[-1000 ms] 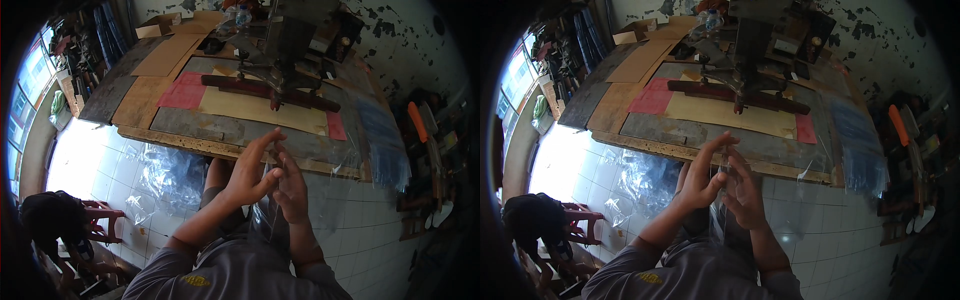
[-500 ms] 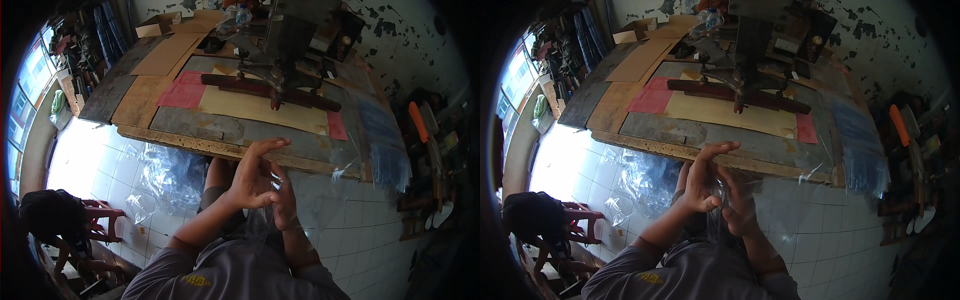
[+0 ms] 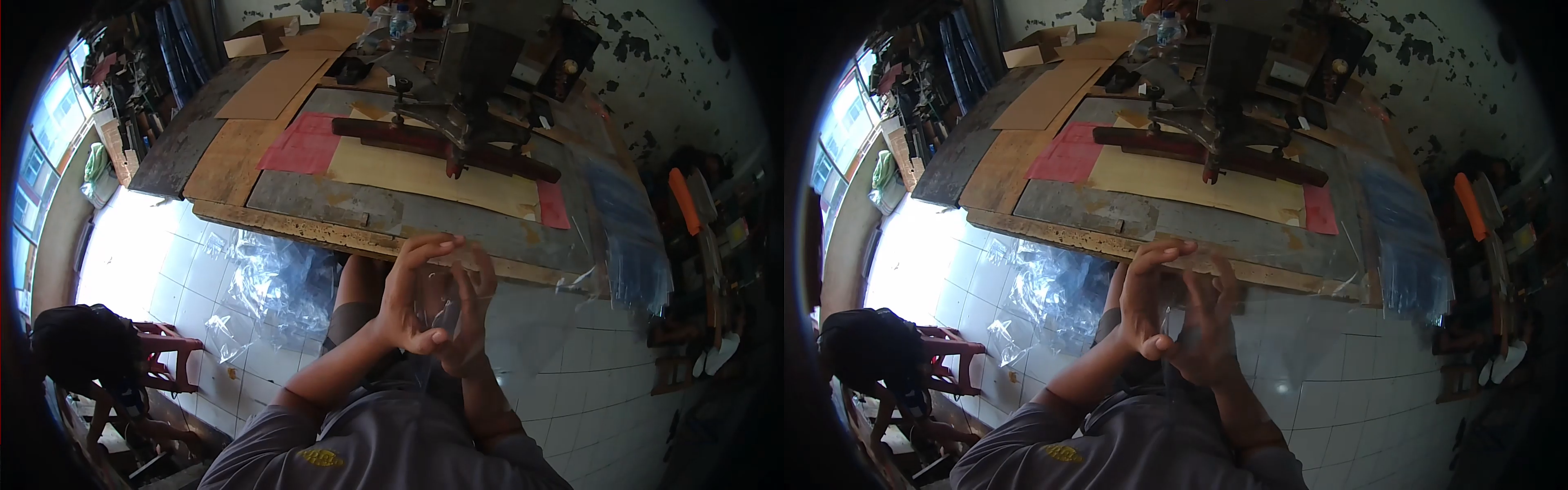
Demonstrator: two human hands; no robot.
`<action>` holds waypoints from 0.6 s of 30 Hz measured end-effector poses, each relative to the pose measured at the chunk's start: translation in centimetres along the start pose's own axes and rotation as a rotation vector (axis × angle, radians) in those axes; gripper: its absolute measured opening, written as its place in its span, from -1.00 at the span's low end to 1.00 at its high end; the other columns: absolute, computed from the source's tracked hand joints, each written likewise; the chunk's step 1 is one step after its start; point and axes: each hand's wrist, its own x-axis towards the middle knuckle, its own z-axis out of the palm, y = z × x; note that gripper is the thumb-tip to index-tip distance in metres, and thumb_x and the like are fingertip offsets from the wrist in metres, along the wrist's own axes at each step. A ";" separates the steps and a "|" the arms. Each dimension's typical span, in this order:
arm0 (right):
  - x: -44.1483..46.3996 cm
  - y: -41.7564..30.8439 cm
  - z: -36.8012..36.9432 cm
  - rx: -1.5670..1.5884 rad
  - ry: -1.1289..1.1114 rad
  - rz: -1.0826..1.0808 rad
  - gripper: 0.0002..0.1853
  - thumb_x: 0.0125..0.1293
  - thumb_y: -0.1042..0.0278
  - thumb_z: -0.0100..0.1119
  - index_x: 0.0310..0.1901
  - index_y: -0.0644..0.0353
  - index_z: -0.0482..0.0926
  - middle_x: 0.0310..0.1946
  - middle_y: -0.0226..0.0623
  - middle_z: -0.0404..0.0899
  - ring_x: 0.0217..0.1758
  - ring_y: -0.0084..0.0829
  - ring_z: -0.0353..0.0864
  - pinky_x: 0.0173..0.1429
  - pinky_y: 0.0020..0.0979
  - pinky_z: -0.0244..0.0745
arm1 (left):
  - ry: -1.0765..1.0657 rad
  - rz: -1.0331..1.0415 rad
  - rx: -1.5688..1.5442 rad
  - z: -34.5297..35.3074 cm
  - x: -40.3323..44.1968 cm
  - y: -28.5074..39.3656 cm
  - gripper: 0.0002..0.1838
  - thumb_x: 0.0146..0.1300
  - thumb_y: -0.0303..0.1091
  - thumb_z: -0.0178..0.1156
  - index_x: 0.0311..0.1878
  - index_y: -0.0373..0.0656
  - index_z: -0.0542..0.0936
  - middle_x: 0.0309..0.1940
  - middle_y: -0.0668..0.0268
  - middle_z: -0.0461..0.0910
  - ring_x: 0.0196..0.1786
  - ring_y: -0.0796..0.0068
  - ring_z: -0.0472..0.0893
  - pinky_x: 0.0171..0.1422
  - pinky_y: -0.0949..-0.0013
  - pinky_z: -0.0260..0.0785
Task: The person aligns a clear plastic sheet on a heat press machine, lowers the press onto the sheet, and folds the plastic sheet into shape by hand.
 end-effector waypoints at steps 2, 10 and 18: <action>0.0 -0.1 -0.1 0.021 -0.007 0.014 -0.07 0.37 -0.42 0.11 0.52 0.18 0.26 0.54 0.22 0.07 0.59 0.15 0.13 0.54 0.05 0.16 | 0.038 0.005 0.021 -0.1 -0.1 0.1 0.00 0.10 0.40 0.30 0.34 -0.32 0.41 0.27 -0.14 0.47 0.35 -0.07 0.46 0.43 -0.01 0.28; -0.6 0.5 -0.6 -0.143 0.041 -0.041 0.11 0.30 -0.38 0.27 0.61 0.18 -0.03 0.55 0.19 0.03 0.59 0.10 0.16 0.56 0.00 0.16 | -0.023 0.035 0.051 -0.2 -0.4 -0.3 -0.10 0.15 0.39 0.26 0.24 -0.30 0.49 0.24 -0.15 0.48 0.30 -0.08 0.47 0.38 -0.04 0.30; -1.6 2.3 0.1 0.268 -0.120 -0.201 -0.13 0.49 -0.14 0.11 0.62 0.12 0.00 0.47 0.09 0.25 0.50 0.02 0.31 0.56 -0.01 0.17 | -0.057 0.102 0.102 -0.2 -0.3 -0.5 -0.12 0.20 0.39 0.20 0.26 -0.27 0.49 0.22 -0.14 0.51 0.28 -0.09 0.49 0.35 -0.04 0.30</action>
